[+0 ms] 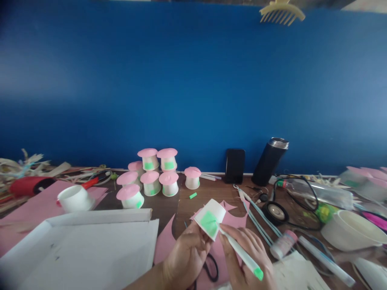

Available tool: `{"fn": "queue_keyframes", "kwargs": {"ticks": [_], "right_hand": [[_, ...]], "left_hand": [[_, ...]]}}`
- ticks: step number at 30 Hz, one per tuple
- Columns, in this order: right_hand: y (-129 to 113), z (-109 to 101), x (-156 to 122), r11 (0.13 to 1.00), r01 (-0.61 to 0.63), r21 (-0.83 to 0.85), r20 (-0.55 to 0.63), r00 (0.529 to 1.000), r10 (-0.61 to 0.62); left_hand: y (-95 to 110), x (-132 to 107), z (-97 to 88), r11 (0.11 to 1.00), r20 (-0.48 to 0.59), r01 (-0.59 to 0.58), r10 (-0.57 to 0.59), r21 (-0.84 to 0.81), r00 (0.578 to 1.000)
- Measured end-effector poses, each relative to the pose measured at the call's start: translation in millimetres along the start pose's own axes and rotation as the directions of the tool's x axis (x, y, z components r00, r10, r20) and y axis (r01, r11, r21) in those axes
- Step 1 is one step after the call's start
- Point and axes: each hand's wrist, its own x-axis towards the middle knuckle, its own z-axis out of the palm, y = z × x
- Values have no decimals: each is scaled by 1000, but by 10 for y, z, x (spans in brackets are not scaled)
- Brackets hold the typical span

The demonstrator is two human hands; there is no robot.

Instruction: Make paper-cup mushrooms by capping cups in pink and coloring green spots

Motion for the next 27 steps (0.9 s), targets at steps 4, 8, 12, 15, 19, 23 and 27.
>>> {"fn": "queue_keyframes", "kwargs": {"ticks": [4, 8, 12, 15, 19, 23, 27], "right_hand": [[-2, -15, 18, 1000, 16, -25, -20, 1000, -17], [2, -27, 25, 999, 39, -32, -17, 999, -40], [-3, -24, 8, 1000, 18, -19, -17, 1000, -18], [-13, -20, 11, 1000, 7, -28, -34, 999, -8], [-31, -14, 30, 999, 9, -40, -50, 999, -11], [-63, -18, 47, 1000, 31, -8, -23, 999, -31], [-65, -19, 42, 999, 41, 5, -15, 999, -41]], "left_hand": [[-3, -13, 3, 1000, -6, 7, -7, 11, 1000], [-3, -14, 7, 1000, -17, 10, -10, 10, 1000], [0, 2, 5, 1000, -15, 2, -2, 14, 1000], [-5, 3, 1, 1000, -24, 7, -6, 22, 1000], [-11, -7, 3, 1000, -31, 6, -6, 1, 999], [1, -8, 8, 1000, -15, -7, 7, -20, 1000], [5, 0, 2, 1000, -20, -11, 11, -4, 1000]]}}
